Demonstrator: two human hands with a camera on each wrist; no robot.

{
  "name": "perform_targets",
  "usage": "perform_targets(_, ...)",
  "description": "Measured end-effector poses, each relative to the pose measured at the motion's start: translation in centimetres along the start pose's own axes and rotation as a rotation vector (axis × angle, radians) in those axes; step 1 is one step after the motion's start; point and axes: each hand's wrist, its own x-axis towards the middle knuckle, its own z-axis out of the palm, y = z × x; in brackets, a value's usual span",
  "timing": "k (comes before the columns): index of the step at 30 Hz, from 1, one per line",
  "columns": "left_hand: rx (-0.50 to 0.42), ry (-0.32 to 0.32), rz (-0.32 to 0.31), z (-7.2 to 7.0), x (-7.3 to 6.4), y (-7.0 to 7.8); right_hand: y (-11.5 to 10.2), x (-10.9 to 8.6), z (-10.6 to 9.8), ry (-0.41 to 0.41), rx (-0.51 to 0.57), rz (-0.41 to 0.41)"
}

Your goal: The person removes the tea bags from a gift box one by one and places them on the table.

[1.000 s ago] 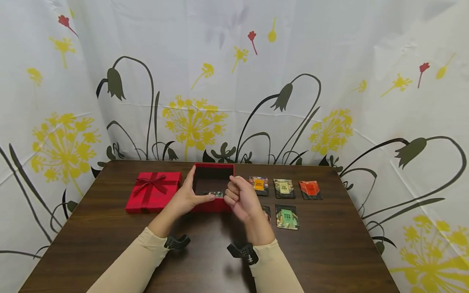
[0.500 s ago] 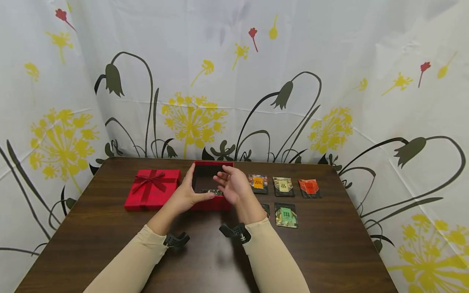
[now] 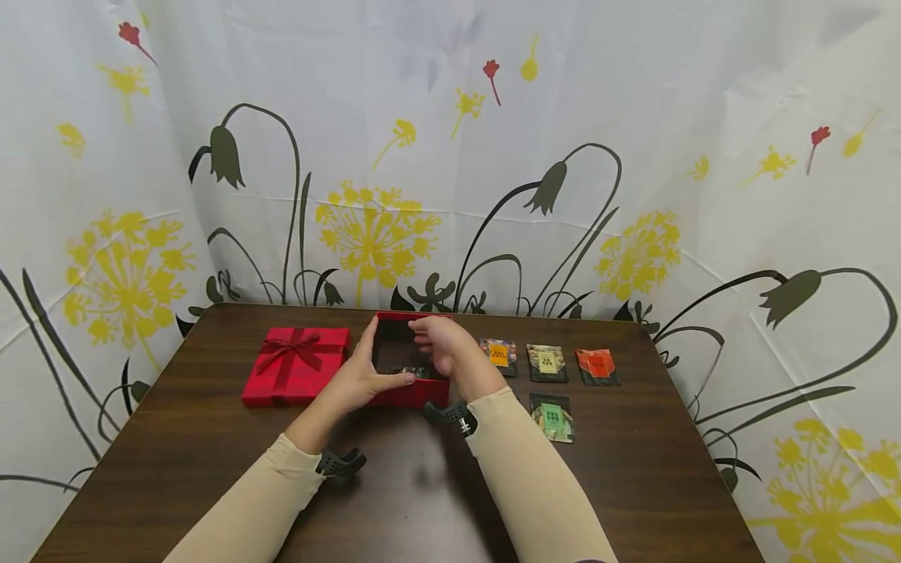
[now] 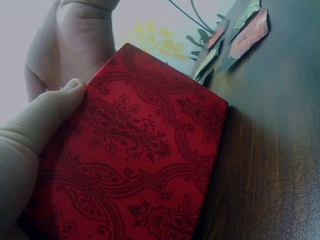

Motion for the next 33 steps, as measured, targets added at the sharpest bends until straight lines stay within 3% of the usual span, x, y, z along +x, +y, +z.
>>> perform_targets(11, 0.018, -0.021, 0.004, 0.0, 0.0, 0.2, -2.3, 1.3, -0.9, -0.082, -0.645, -0.024)
perform_targets(18, 0.005, -0.004, 0.003, 0.0, -0.2, 0.1, -3.5, 2.3, -1.3, -0.219, -0.712, 0.095)
perform_targets(26, 0.011, 0.0, 0.012, 0.0, -0.3, 0.2, -3.6, 3.2, -0.4, -0.256, -0.898, 0.139)
perform_targets(33, 0.013, 0.0, 0.007, 0.2, -0.3, 0.1, -3.1, 4.0, -0.5, -0.314, -0.922, 0.211)
